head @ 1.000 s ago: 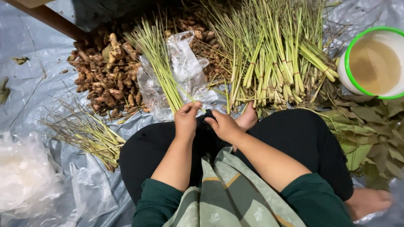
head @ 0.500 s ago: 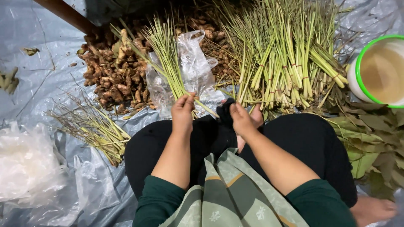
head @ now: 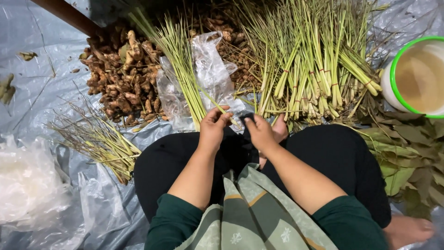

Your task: Stripping the outer layers of grass stalks by hand using a cloth for grip and sorting them into piles.

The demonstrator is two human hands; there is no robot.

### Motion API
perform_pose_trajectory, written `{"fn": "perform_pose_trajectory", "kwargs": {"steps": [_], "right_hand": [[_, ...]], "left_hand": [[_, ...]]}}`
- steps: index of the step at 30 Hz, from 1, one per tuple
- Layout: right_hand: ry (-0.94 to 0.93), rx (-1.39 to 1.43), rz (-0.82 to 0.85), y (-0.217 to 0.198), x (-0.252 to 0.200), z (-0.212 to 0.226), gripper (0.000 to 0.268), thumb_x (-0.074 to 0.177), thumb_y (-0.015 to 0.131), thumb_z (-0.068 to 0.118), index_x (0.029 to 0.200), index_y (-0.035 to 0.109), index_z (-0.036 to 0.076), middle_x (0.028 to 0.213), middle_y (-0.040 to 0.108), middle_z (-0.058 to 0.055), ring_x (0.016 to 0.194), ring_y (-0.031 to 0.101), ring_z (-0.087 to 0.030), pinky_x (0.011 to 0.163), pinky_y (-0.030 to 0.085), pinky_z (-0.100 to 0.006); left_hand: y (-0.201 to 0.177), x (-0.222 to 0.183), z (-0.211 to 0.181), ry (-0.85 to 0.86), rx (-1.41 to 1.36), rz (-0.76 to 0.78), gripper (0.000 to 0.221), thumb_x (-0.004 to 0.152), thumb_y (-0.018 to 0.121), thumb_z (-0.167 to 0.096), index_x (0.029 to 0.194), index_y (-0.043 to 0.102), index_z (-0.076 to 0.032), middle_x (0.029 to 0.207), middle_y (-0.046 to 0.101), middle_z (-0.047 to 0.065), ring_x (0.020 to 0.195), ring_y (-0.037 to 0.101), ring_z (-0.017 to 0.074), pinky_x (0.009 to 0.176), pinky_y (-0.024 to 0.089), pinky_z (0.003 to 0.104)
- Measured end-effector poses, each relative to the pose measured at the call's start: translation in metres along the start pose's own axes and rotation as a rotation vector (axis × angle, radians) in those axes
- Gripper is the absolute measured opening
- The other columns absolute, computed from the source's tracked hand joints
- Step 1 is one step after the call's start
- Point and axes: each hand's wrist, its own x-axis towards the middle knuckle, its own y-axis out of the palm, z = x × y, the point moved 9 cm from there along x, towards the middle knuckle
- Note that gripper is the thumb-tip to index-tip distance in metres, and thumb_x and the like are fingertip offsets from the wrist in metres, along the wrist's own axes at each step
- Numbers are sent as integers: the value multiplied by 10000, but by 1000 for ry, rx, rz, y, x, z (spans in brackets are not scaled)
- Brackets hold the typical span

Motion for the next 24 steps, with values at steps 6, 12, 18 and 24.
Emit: {"fn": "perform_pose_trajectory", "kwargs": {"steps": [6, 12, 18, 24], "right_hand": [[-59, -546, 68, -32, 14, 23, 392, 953, 500, 154, 1118, 721, 433, 1394, 605, 62, 1238, 623, -305, 1044, 400, -442], [-324, -81, 44, -8, 1, 42, 304, 831, 840, 342, 1131, 797, 320, 1075, 702, 4, 1094, 687, -239, 1012, 479, -372], [-410, 83, -88, -6, 1, 33, 136, 829, 879, 155, 955, 827, 151, 885, 741, -26, 877, 736, -213, 859, 558, -337], [-462, 124, -146, -22, -11, 67, 99, 834, 872, 107, 919, 825, 123, 848, 707, -51, 803, 706, -208, 825, 550, -338]], "left_hand": [[-11, 5, -11, 1, -27, -23, 235, 971, 669, -17, 1203, 707, -4, 906, 738, 169, 761, 700, 173, 733, 658, 337], [1, 7, 4, -18, -30, 28, 208, 938, 718, -35, 1144, 723, -9, 912, 742, 164, 778, 717, 185, 743, 668, 353], [8, 5, 14, -45, -62, 45, 171, 915, 749, -31, 1080, 717, 5, 919, 741, 181, 786, 744, 229, 727, 679, 393], [3, 7, 21, -58, -123, 7, 141, 938, 722, -22, 1060, 681, 35, 906, 726, 211, 741, 743, 243, 698, 682, 396]]}}
